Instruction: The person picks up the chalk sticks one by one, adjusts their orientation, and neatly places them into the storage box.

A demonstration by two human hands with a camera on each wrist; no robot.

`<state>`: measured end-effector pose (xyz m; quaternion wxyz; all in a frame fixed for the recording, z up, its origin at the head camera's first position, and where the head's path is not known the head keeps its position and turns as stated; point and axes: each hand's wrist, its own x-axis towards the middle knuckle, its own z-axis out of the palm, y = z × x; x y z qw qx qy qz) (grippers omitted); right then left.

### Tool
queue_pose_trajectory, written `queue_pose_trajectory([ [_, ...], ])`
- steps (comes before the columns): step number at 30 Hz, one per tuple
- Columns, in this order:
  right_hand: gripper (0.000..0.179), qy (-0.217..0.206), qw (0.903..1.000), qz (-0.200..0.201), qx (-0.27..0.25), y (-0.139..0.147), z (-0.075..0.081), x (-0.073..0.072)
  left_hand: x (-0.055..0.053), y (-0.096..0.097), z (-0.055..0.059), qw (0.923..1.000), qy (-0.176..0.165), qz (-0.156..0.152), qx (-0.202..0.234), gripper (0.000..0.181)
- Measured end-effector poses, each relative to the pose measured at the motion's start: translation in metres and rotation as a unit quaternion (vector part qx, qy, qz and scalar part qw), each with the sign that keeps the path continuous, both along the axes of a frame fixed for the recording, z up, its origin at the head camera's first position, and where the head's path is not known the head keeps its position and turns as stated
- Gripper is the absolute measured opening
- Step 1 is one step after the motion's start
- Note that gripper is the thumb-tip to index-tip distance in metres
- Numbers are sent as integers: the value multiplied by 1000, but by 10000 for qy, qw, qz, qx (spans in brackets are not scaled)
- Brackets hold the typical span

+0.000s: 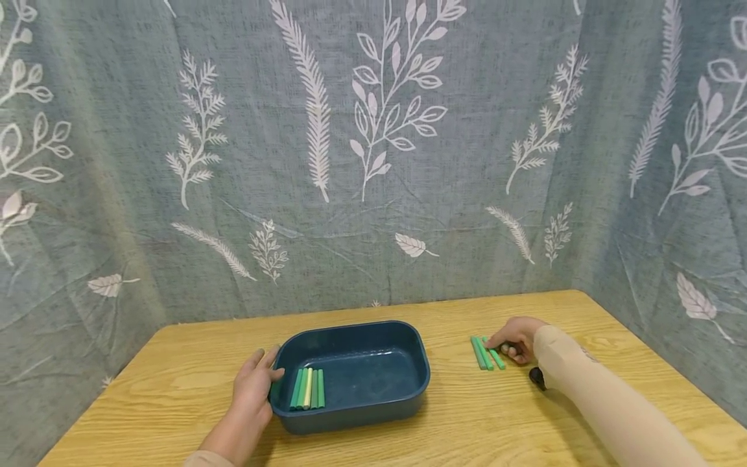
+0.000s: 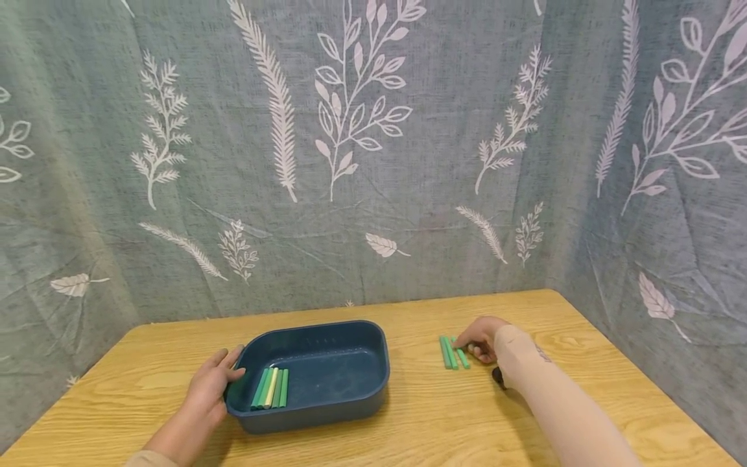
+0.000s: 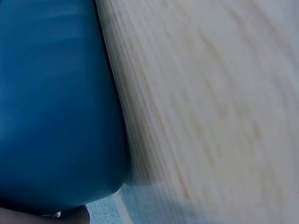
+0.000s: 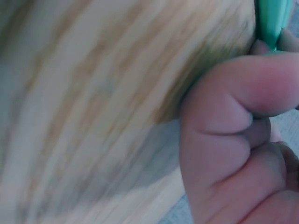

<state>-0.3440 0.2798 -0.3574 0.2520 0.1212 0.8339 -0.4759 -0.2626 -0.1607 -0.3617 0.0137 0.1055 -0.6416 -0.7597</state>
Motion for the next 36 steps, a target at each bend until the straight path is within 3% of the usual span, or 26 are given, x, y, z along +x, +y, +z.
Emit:
queue_pose_trajectory([
  [7, 26, 15, 9998, 64, -191, 5, -4, -1, 2, -1, -2, 9998, 169, -24, -29, 73],
  [13, 23, -27, 9983, 96, -575, 8, -5, 2, 0, -1, -1, 9999, 118, -11, -52, 73],
  [23, 17, 137, 9922, 526, -1125, 9, -4, 13, 0, -4, -2, 9999, 95, -46, 30, 73],
  [36, 15, 289, 9766, 762, -1990, 0, 15, 15, -1, -4, -5, 9998, 181, -13, -71, 74],
])
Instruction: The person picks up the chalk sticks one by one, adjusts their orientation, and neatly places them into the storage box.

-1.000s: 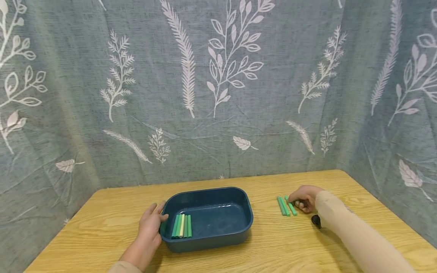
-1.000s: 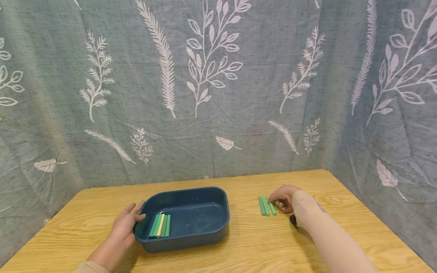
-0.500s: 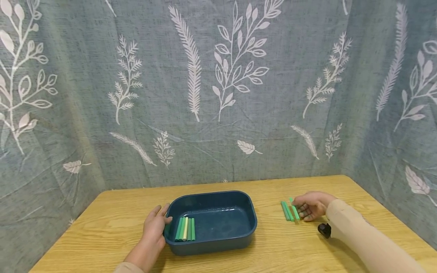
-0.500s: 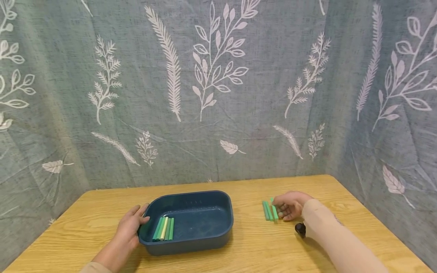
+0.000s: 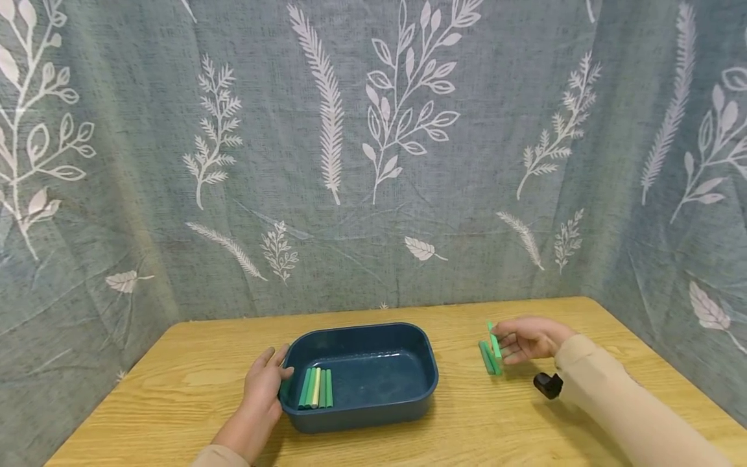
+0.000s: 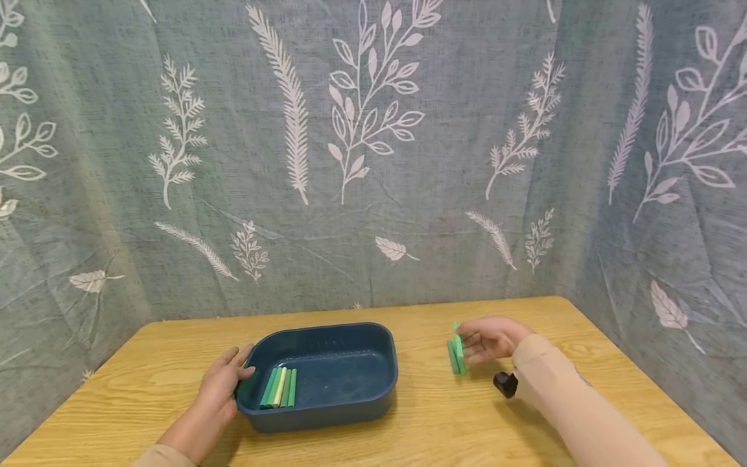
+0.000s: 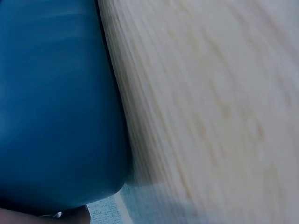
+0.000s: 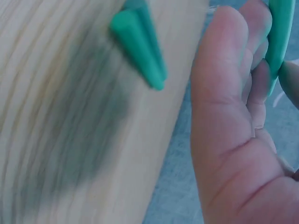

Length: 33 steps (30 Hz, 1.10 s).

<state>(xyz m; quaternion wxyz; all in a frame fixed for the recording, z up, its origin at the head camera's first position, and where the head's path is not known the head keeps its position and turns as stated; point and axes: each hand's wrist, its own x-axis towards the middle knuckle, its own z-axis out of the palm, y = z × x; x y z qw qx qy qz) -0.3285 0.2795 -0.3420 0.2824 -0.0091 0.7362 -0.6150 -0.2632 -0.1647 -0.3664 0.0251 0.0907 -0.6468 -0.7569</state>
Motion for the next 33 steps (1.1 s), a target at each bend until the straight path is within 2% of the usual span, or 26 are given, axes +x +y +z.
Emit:
queue_pose_trajectory([
  [8, 19, -39, 9991, 97, -403, -16, 8, -2, 2, -3, 2, 9999, -68, 90, 13, 73],
  [23, 18, -10, 9978, 312, -593, -46, 13, -1, 4, 2, 0, 9999, 1, 131, 32, 72],
  [33, 24, -79, 9958, 415, -812, -66, 18, -2, 4, 3, -1, 9999, -2, 124, 39, 73],
])
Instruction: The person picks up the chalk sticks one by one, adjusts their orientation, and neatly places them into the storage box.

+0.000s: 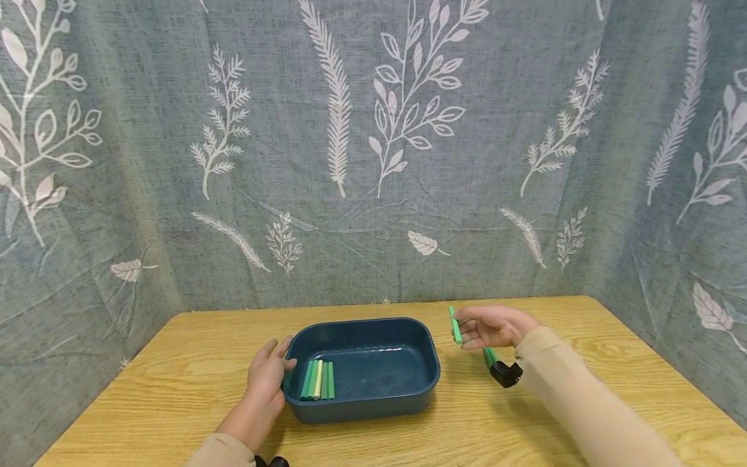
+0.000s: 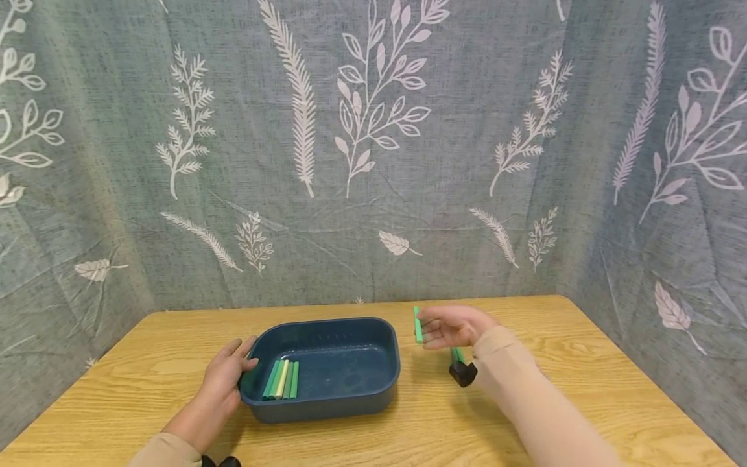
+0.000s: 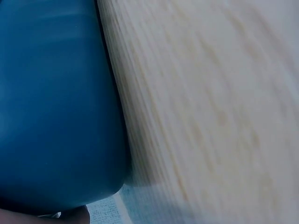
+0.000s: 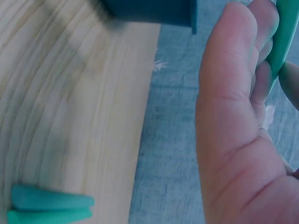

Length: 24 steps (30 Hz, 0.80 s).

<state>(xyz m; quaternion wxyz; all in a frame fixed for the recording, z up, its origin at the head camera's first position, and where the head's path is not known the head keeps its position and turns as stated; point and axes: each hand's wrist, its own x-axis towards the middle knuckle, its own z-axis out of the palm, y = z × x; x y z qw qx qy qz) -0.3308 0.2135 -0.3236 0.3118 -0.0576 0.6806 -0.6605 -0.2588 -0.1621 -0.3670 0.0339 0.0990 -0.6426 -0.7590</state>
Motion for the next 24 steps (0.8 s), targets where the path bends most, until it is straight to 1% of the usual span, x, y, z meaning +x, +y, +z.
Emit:
queue_pose_trajectory([
  [3, 24, 40, 10000, 47, -33, -7, 2, -1, -1, -1, -1, 10000, -14, -4, -20, 72],
  [9, 23, 136, 9999, 53, -29, -16, 4, -3, -1, 0, 1, 10000, -32, 31, -19, 72],
  [15, 23, 82, 10000, 29, -14, -27, 7, -6, -1, 1, 2, 10000, -64, 37, -12, 72],
  [20, 19, 115, 9999, 49, 44, -41, 14, -8, -1, 1, 3, 10000, -71, 61, -30, 72],
  [24, 17, -47, 9999, -99, 131, -55, 20, -11, -2, 1, 4, 9999, -77, 58, -27, 73],
])
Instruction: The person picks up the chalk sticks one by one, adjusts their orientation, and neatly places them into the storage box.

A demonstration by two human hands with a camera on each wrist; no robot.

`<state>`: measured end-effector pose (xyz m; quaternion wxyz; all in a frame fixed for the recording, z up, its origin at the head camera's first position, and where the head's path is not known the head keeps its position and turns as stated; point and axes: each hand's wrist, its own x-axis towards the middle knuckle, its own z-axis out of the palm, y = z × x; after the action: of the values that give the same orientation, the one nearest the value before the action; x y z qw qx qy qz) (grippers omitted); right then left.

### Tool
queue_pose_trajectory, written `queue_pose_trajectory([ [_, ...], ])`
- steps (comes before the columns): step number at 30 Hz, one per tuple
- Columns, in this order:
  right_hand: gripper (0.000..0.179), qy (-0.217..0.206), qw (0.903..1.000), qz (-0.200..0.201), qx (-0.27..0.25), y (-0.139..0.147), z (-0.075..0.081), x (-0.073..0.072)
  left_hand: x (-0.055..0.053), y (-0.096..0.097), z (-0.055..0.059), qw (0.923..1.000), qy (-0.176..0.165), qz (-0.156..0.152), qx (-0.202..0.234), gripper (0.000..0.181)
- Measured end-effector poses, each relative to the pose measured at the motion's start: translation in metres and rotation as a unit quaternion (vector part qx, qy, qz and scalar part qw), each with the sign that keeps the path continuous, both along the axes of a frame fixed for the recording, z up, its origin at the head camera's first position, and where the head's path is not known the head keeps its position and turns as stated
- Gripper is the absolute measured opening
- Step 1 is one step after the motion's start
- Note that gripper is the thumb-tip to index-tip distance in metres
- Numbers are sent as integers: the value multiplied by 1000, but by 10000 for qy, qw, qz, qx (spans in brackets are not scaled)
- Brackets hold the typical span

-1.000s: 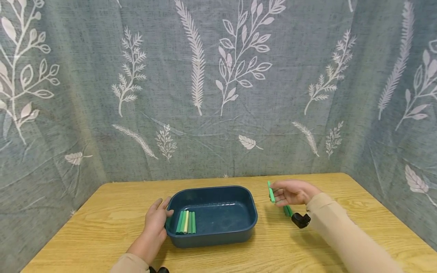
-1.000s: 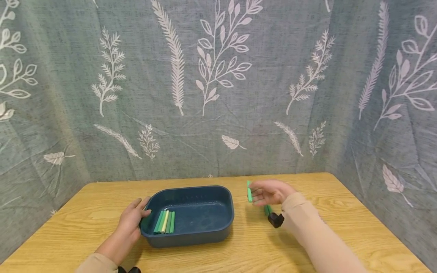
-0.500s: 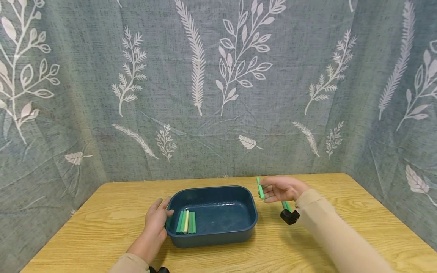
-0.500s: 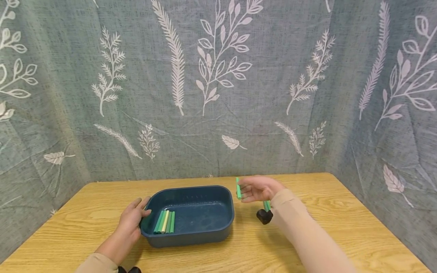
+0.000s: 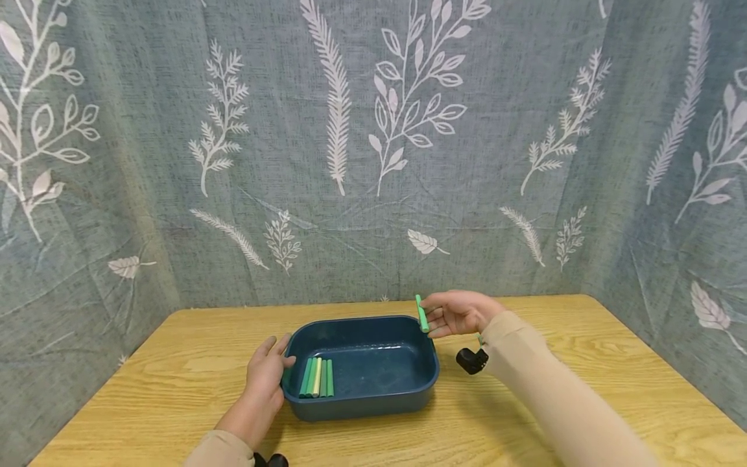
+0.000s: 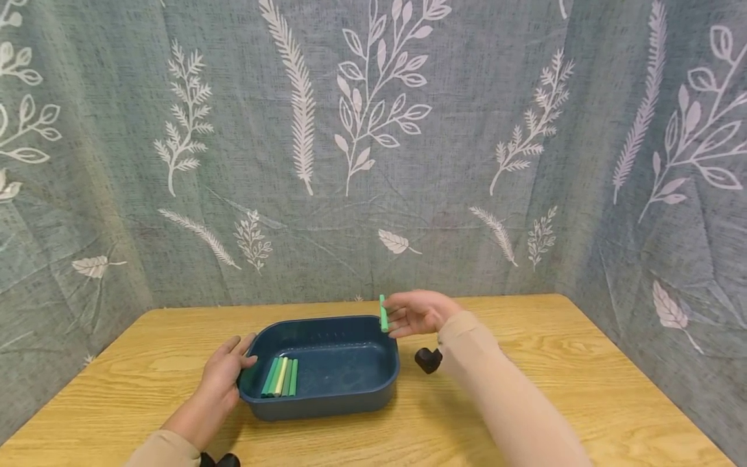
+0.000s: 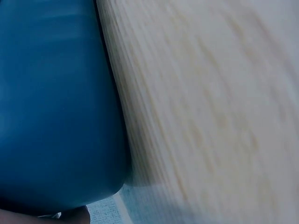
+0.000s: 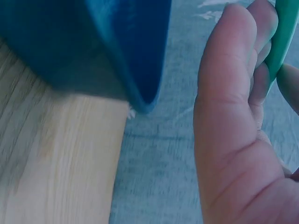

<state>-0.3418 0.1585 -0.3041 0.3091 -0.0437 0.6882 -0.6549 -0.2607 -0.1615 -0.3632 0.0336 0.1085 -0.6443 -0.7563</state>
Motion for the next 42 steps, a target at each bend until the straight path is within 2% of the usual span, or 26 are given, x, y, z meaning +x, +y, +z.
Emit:
queue_pose_trajectory([
  [6, 30, -145, 9996, -24, 256, -24, 3, -2, 0, -1, 1, 10000, -20, 17, -44, 72],
  [12, 37, -244, 9988, -4, 419, -42, -1, -2, 0, 0, 0, 10000, 15, -42, -32, 72],
  [20, 54, -280, 9979, 259, 515, -63, -4, 1, 0, 1, 0, 10000, -4, -13, -66, 72],
  [27, 48, -311, 9949, 420, 864, -86, -4, -1, 1, 1, 3, 10000, -39, 41, -74, 72],
  [32, 51, -415, 9907, 622, 1133, -103, -6, -2, 2, 0, 2, 10000, -49, 55, -46, 72],
  [37, 48, -349, 9872, 703, 1390, -116, -13, 0, 2, 0, 2, 10000, -56, 73, -29, 72],
  [42, 44, -465, 9799, 929, 1703, -127, -23, 0, 2, 0, 3, 9999, -27, 94, -47, 72],
])
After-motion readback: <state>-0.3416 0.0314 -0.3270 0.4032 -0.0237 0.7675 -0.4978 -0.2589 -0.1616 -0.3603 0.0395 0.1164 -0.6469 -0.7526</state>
